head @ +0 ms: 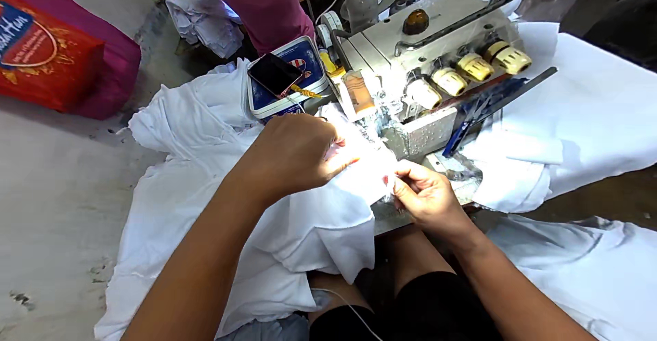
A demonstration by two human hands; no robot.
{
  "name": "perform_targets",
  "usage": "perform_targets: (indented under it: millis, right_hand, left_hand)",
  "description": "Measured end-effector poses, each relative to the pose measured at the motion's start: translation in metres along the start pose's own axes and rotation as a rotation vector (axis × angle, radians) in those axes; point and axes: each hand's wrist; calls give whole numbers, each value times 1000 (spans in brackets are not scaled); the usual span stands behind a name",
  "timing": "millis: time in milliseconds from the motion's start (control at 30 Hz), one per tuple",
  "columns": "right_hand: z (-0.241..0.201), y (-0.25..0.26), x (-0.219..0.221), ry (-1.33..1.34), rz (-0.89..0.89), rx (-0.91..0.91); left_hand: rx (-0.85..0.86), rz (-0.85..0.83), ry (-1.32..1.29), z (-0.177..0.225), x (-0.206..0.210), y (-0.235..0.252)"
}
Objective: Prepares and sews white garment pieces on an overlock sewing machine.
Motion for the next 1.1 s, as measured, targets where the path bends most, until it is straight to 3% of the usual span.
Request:
perform_targets:
  millis: [333,567,833,967,1033,1100]
  right_hand:
    - [1,17,3,18,-25,77]
    - [-5,-11,-1,-63,5,-49]
    - [9,4,3,-8,1,-70]
    - [10,10,4,25,15,-31]
    - [11,11,4,59,20,-24]
    - [12,9,5,24,62,-61]
  left_hand:
    - [16,-18,-92,-6,25,14]
    - [159,39,-40,24,27,6]
    - [207,51,-21,7,48,17]
    - [26,-136,-53,-35,50,10]
    - [-128,-214,-11,-66,46,-7]
    - [-168,-217,37,-89,37,-36]
Point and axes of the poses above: each hand's wrist, its own y-axis towards the middle knuckle, its own x-axis out of the palm, z = x × y, and after that the axes turned 5 degrees about z, right-handed
